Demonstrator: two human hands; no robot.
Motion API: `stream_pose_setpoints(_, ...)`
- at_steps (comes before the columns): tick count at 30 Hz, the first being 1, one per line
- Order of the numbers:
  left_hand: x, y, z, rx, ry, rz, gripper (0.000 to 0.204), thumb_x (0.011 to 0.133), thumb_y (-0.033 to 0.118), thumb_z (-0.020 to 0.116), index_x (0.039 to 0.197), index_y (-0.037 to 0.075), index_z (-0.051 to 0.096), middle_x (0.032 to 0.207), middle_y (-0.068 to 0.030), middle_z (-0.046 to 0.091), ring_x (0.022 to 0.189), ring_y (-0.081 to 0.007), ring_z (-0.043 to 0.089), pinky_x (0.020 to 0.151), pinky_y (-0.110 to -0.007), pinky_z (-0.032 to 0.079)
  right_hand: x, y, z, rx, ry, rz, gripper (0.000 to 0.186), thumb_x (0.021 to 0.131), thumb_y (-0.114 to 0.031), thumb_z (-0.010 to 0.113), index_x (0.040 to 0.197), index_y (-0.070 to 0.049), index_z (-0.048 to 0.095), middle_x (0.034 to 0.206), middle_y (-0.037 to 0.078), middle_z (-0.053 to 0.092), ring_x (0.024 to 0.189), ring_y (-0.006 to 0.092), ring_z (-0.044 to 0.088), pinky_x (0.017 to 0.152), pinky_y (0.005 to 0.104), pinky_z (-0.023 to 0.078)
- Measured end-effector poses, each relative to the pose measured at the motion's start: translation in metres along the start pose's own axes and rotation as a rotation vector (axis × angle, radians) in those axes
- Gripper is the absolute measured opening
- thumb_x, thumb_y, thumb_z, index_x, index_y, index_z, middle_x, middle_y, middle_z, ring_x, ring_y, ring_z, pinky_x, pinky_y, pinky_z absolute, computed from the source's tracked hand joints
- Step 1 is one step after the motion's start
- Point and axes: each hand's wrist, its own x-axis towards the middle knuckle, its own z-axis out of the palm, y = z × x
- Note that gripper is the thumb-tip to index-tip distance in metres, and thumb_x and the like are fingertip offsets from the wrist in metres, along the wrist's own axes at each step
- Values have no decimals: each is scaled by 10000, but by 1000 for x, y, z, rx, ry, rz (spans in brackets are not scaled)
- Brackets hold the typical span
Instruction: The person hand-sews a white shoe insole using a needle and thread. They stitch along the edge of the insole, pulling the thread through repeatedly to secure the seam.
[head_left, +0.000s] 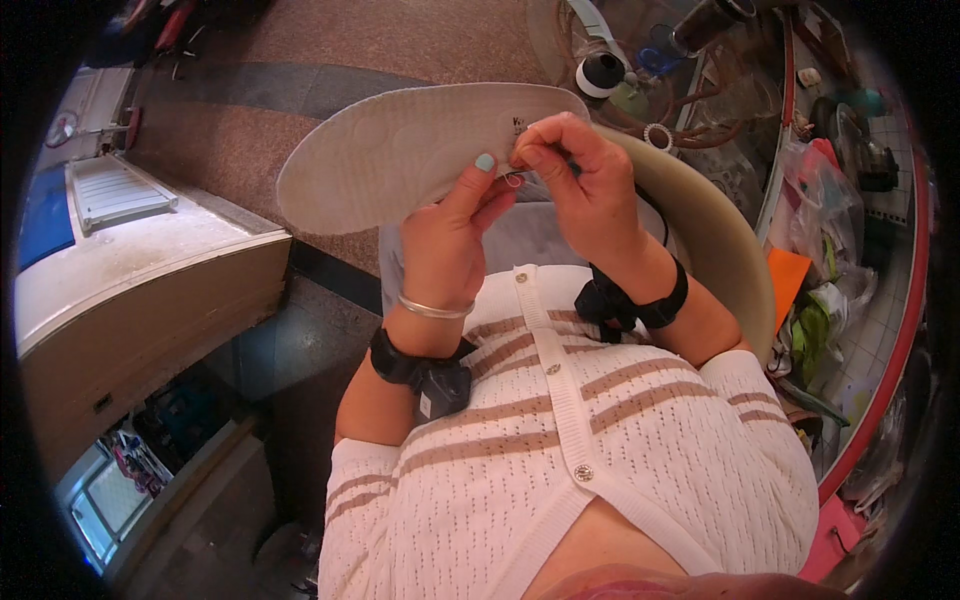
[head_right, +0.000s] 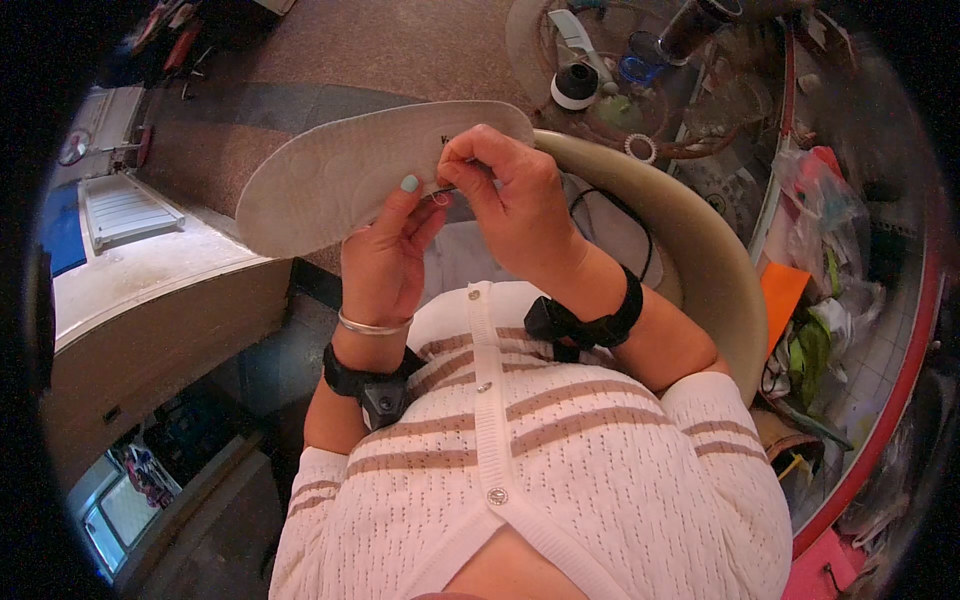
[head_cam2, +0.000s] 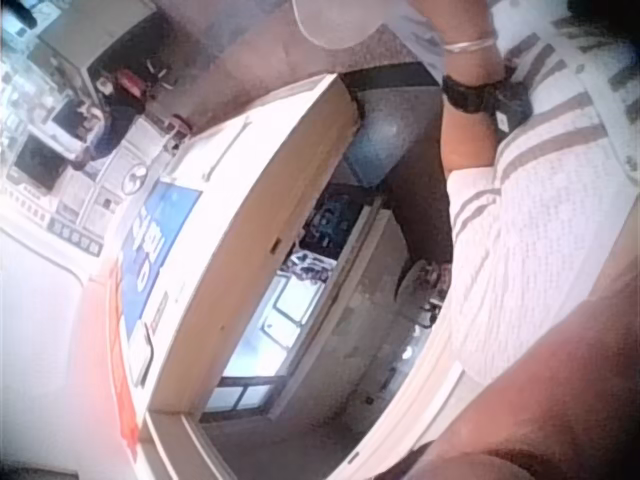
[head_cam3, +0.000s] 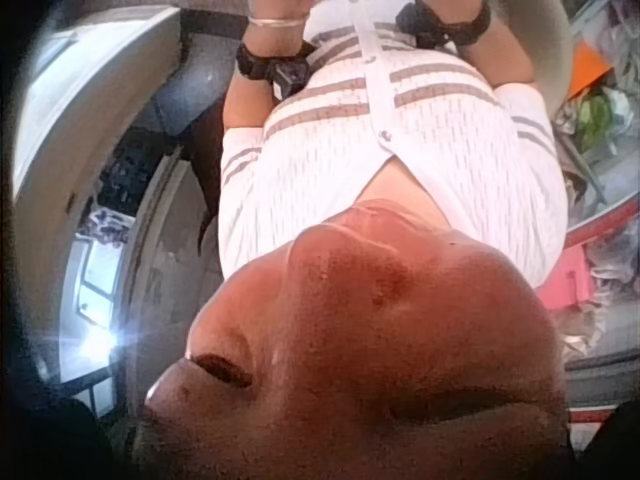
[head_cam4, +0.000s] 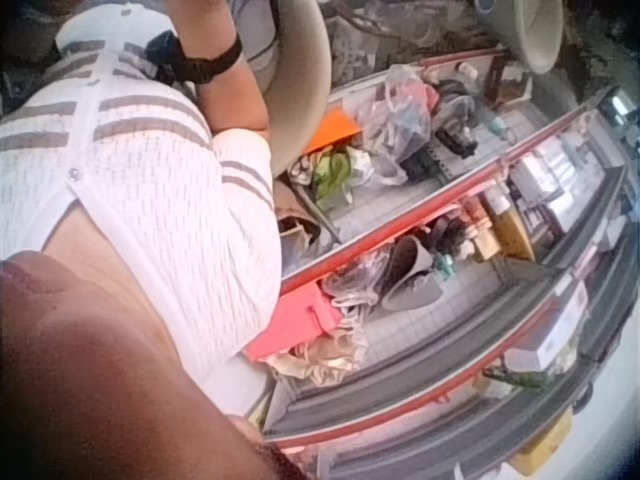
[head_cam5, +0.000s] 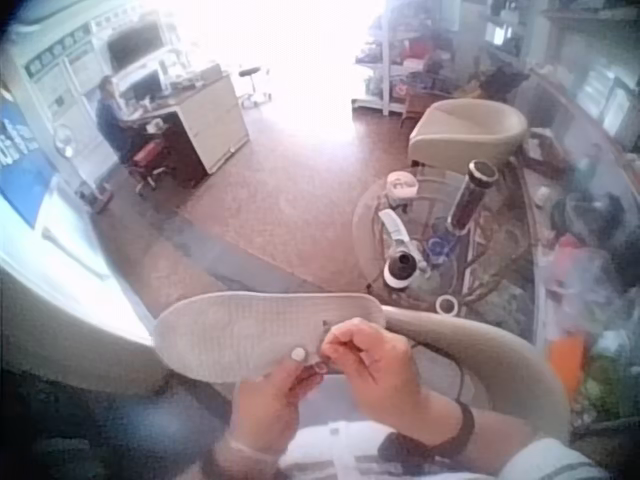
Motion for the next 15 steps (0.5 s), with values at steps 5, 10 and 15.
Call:
stream_pose_setpoints(5, -1, -1, -2, -6, 15, -38, 206, 808, 149, 610, 948, -1, 589, 890, -89, 621, 786, -175, 611, 721, -261, 487, 0, 2, 1, 141, 33, 29, 12, 795, -1, 547, 798, -5, 537, 701, 52, 566, 660, 108, 542, 591, 220, 440)
stream_pose_setpoints(10, 1, -3, -6, -24, 32, -45, 190, 817, 156, 598, 930, 4, 591, 869, -90, 625, 794, -169, 612, 705, -243, 488, 3, -4, -4, -87, -115, -51, 39, 771, 34, 571, 781, 1, 553, 778, 40, 563, 674, 91, 521, 607, 215, 437)
stream_pose_setpoints(15, 1, -1, -4, -45, 18, -58, 181, 819, 158, 594, 927, 13, 588, 856, -85, 626, 787, -158, 610, 688, -230, 489, 2, 3, -1, -72, -58, -90, 76, 739, 5, 613, 791, -10, 559, 740, 53, 574, 642, 90, 524, 561, 222, 435)
